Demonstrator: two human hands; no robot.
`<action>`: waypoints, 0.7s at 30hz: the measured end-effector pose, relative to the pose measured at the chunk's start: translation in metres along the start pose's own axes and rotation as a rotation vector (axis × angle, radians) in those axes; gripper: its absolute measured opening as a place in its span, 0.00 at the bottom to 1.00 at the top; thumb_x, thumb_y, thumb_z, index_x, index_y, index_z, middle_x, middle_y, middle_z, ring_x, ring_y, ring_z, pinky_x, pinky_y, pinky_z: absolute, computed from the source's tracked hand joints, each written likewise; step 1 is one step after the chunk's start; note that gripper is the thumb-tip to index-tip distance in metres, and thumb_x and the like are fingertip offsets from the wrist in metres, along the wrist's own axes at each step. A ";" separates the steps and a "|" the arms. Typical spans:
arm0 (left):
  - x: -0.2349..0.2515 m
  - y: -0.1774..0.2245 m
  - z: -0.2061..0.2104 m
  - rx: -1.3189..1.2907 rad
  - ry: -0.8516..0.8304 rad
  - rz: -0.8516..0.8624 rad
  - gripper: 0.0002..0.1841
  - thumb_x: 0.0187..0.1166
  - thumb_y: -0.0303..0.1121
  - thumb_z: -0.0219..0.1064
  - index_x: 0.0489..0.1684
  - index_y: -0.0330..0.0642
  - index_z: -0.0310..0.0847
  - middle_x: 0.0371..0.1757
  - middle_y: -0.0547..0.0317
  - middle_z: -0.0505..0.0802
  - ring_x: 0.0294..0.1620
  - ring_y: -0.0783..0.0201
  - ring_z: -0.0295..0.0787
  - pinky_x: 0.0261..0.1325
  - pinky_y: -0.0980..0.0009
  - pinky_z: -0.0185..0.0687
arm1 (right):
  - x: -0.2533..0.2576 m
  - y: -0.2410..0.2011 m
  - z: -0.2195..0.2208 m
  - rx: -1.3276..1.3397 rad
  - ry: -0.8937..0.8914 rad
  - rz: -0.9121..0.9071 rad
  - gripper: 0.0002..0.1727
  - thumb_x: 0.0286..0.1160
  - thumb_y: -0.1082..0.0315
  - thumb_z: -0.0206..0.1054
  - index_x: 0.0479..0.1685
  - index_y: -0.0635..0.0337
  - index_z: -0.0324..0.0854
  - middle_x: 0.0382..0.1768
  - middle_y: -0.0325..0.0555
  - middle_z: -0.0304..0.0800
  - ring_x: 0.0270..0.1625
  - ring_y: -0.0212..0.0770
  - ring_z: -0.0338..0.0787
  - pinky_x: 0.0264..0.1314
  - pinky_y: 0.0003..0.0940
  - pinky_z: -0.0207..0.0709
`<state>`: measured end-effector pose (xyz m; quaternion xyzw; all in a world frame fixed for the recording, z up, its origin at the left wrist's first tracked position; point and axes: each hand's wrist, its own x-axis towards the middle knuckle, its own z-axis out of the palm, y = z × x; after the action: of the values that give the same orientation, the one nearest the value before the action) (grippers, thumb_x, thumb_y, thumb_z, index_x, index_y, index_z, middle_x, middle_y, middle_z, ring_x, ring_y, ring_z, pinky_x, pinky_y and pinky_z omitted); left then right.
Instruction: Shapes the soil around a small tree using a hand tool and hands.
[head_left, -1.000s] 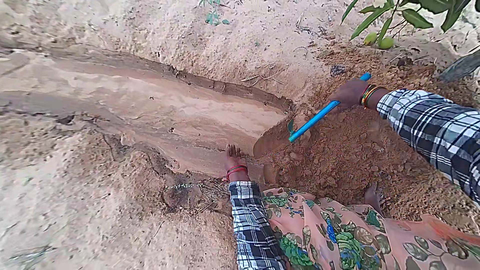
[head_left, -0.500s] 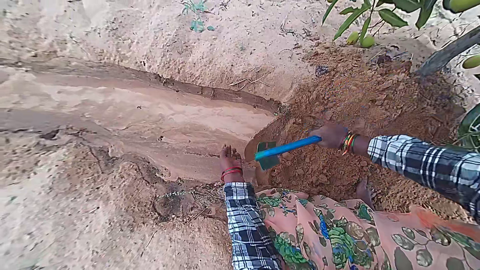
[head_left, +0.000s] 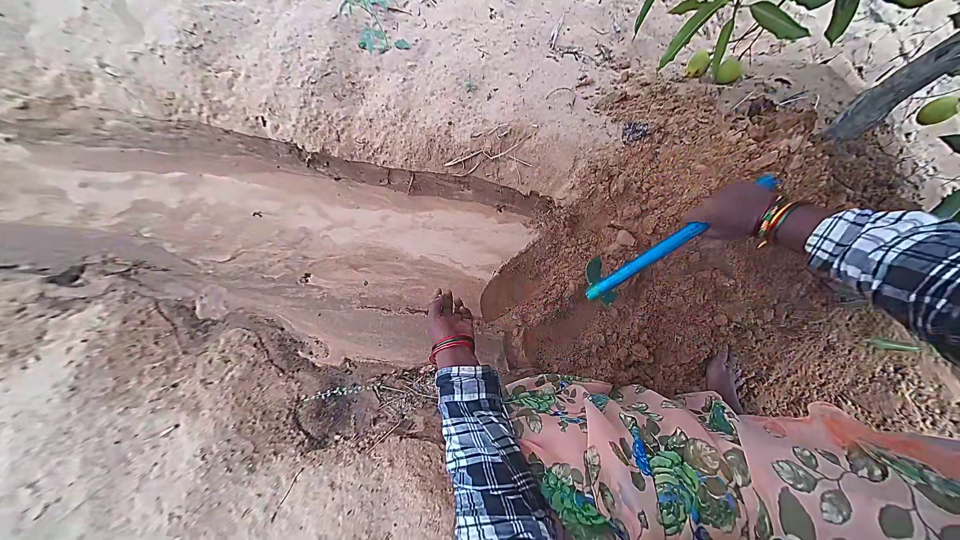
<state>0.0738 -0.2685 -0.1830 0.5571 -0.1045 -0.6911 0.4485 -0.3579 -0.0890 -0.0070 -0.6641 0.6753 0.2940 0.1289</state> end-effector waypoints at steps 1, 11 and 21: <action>0.001 0.000 0.001 -0.004 -0.001 0.001 0.13 0.92 0.38 0.49 0.68 0.51 0.70 0.53 0.63 0.82 0.36 0.73 0.79 0.35 0.78 0.74 | -0.015 0.018 -0.015 -0.035 0.034 0.039 0.09 0.75 0.70 0.72 0.51 0.56 0.88 0.31 0.60 0.91 0.38 0.67 0.92 0.37 0.67 0.78; -0.003 -0.007 0.012 -0.013 -0.035 -0.022 0.13 0.90 0.37 0.52 0.67 0.51 0.72 0.52 0.63 0.83 0.37 0.72 0.79 0.37 0.77 0.75 | -0.101 0.014 -0.014 0.206 0.310 0.186 0.08 0.76 0.68 0.72 0.36 0.64 0.84 0.23 0.62 0.85 0.31 0.69 0.89 0.30 0.68 0.75; 0.003 -0.011 0.008 0.071 -0.024 -0.018 0.13 0.91 0.37 0.49 0.66 0.50 0.71 0.49 0.63 0.83 0.33 0.74 0.79 0.34 0.78 0.74 | -0.041 -0.156 0.108 0.499 -0.257 -0.089 0.16 0.84 0.59 0.64 0.57 0.62 0.84 0.42 0.64 0.91 0.50 0.68 0.92 0.49 0.70 0.79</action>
<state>0.0614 -0.2678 -0.1891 0.5654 -0.1294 -0.6975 0.4209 -0.2256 0.0143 -0.1048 -0.5983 0.6749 0.1943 0.3857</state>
